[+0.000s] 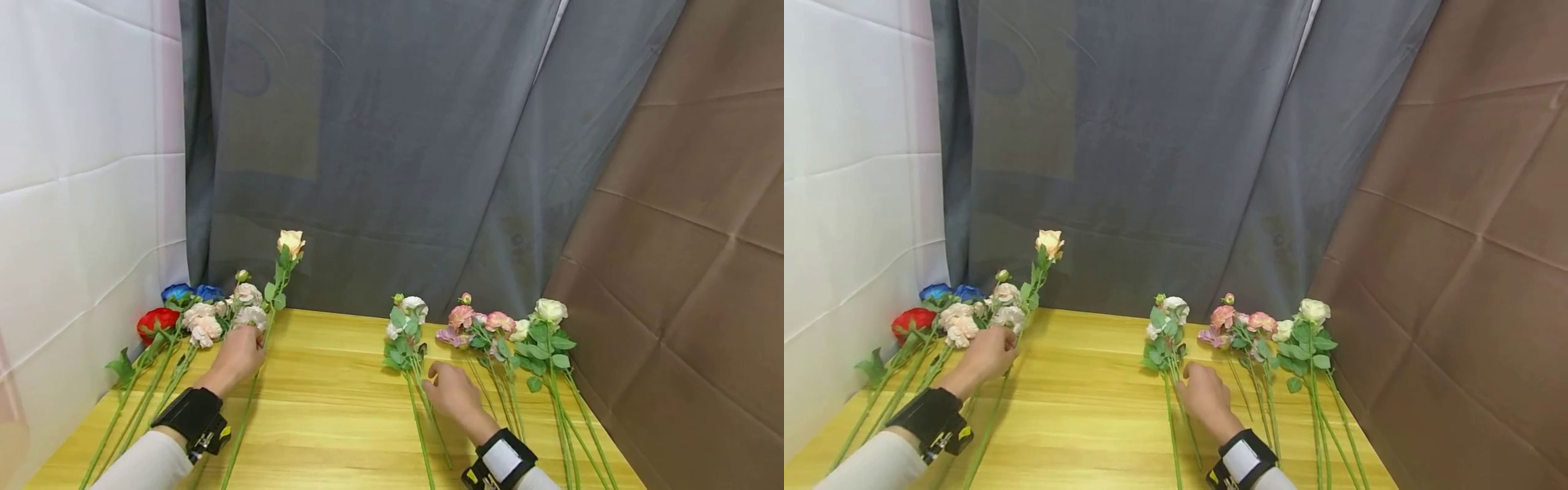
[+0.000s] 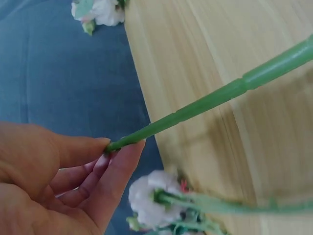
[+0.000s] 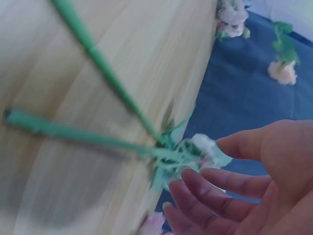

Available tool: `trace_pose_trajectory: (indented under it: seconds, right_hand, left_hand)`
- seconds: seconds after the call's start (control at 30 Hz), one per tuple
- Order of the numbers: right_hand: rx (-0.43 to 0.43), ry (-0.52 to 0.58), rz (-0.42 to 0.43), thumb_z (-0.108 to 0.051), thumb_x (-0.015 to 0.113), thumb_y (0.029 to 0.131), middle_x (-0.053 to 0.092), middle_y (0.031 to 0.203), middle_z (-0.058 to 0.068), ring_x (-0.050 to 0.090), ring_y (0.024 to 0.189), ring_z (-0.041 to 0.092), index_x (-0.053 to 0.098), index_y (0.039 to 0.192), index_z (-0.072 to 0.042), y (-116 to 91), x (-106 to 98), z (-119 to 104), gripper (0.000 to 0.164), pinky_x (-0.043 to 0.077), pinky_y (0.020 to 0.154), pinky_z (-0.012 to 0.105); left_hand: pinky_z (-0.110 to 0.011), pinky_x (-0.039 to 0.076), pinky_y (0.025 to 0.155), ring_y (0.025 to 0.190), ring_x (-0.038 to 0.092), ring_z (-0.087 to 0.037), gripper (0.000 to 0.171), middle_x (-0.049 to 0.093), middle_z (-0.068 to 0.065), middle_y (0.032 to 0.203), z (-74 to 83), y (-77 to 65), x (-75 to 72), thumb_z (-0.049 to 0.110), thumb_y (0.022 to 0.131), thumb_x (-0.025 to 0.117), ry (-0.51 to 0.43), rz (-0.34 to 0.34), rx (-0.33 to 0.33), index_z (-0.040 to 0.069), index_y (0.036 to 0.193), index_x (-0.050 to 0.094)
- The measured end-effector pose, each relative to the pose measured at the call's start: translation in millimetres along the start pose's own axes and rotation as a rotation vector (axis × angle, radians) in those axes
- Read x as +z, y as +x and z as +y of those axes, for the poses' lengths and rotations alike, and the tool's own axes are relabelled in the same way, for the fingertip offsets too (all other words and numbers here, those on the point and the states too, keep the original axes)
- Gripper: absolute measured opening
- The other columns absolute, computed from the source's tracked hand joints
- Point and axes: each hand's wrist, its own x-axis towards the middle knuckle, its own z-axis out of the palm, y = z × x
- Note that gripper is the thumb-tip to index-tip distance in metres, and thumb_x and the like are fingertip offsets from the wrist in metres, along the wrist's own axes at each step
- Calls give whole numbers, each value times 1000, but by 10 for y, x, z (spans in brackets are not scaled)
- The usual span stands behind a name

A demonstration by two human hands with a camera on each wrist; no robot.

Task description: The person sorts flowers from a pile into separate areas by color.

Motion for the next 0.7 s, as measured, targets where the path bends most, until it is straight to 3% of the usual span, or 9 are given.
trace_pose_trajectory:
  seconds: [0.13, 0.37, 0.53, 0.7]
  right_hand:
    - [-84, 92, -24, -19, 68, 95, 67, 85, 5, 58, 65, 16, 69, 113, -2, 11, 8, -197, 24, 45, 54, 34]
    - [-290, 288, -195, -14, 71, 94, 71, 96, 15, 69, 83, 27, 68, 114, 7, -6, 165, -560, 29, 57, 65, 40]
    - [-317, 375, -287, -14, 73, 91, 71, 96, 13, 70, 82, 25, 67, 116, 6, -44, 316, -777, 32, 57, 65, 37]
    - [-265, 517, -390, -10, 73, 91, 71, 97, 12, 73, 76, 27, 64, 121, 9, -89, 473, -905, 36, 59, 64, 35]
  left_hand:
    - [-30, 21, 58, 59, 23, -14, 37, 21, 4, 63, 136, 28, 120, -12, 79, 53, -45, -3, 4, 15, 63, 35]
    - [-29, 19, 56, 56, 20, -13, 42, 21, 4, 60, 468, 44, 408, -11, 84, 56, -159, -30, -5, 15, 62, 34]
    - [-28, 22, 55, 54, 24, -13, 42, 25, 3, 58, 669, 48, 622, -9, 89, 61, -216, -35, 0, 13, 61, 38]
    - [-26, 26, 52, 49, 30, -12, 42, 30, 3, 54, 813, 39, 766, -7, 91, 66, -295, -44, 12, 12, 62, 42]
